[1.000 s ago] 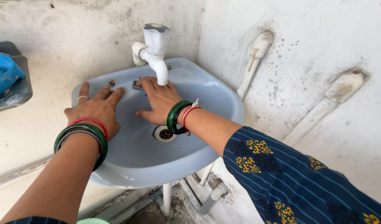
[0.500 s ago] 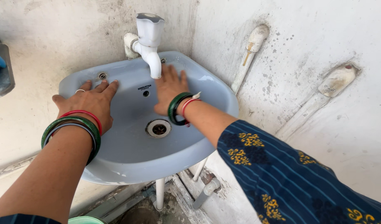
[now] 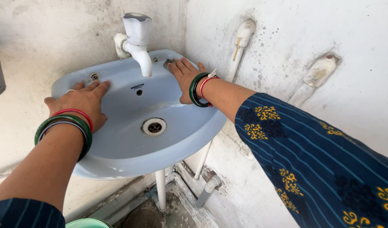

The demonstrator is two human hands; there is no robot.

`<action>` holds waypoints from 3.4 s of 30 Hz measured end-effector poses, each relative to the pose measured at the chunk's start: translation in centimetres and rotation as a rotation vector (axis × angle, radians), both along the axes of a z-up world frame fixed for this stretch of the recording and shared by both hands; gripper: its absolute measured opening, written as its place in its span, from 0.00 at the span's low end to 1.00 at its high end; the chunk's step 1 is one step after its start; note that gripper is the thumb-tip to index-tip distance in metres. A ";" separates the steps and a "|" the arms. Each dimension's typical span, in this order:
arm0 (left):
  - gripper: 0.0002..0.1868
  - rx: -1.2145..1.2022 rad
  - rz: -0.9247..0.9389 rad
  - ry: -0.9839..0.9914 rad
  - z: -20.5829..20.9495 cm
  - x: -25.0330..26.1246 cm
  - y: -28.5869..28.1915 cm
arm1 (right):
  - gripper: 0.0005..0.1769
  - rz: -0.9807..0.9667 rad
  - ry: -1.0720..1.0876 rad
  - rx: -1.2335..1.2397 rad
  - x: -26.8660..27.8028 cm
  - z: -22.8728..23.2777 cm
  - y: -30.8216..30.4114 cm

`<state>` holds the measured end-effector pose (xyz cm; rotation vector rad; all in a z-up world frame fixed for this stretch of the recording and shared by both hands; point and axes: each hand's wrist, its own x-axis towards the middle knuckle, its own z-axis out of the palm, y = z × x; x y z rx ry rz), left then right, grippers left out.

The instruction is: The person scrubs a light blue wall-mounted sink using a dark scouring pad. They repeatedly wet the pad under the tap and scrub the basin, rim, and drain area, rinsing the pad frequently throughout the process.

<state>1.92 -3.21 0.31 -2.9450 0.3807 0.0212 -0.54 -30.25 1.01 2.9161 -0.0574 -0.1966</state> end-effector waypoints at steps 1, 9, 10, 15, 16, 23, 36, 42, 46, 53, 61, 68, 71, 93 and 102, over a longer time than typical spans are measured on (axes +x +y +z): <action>0.48 -0.022 -0.006 -0.017 -0.1 -0.2 0.1 | 0.65 0.000 0.029 -0.011 -0.7 0.1 -0.6; 0.33 -0.441 0.018 -0.110 -1.3 -0.6 2.0 | 0.32 0.090 0.314 -0.125 -9.0 1.2 -2.9; 0.32 -0.526 -0.019 -0.155 -1.6 -0.9 2.6 | 0.32 0.139 0.339 -0.138 -9.8 1.1 -1.7; 0.30 -0.681 -0.029 -0.207 -3.1 -2.6 3.8 | 0.38 0.141 0.396 0.362 -11.4 -0.1 10.1; 0.30 -0.711 -0.018 -0.198 -2.9 -2.6 3.8 | 0.38 0.197 0.293 0.456 -11.2 -0.5 12.9; 0.33 -0.754 0.075 -0.099 -1.5 -3.7 3.5 | 0.34 0.212 0.088 0.368 -13.5 -2.2 11.2; 0.33 -0.720 0.069 -0.156 -2.1 -3.0 3.5 | 0.34 0.369 0.196 0.579 -8.8 -1.4 17.8; 0.32 -0.748 0.061 -0.154 -2.8 -2.9 3.8 | 0.23 0.312 -0.286 0.409 -15.3 -5.3 14.9; 0.32 -0.800 0.058 -0.186 -2.4 -3.3 3.8 | 0.23 0.557 -0.672 0.371 -16.3 -5.7 2.9; 0.29 -0.906 0.289 -0.113 -1.8 -6.1 3.5 | 0.22 0.475 -0.751 0.330 -14.3 -5.3 -3.0; 0.30 -1.058 0.301 -0.066 -1.5 -7.4 3.4 | 0.29 0.289 -0.416 0.386 -14.6 -4.3 16.8; 0.31 -1.100 0.266 -0.065 -1.8 -7.5 3.6 | 0.49 0.059 0.289 0.366 -14.1 0.7 10.7; 0.34 -1.154 0.240 -0.098 -2.1 -7.7 3.8 | 0.36 -0.028 0.258 0.260 -14.2 2.4 6.0; 0.44 -0.846 0.455 0.117 0.0 -6.5 2.5 | 0.08 -0.159 -0.390 1.638 0.3 -5.7 12.8; 0.30 -0.903 0.416 -0.001 -1.3 -4.5 3.2 | 0.23 0.036 0.563 1.654 2.3 -8.3 15.3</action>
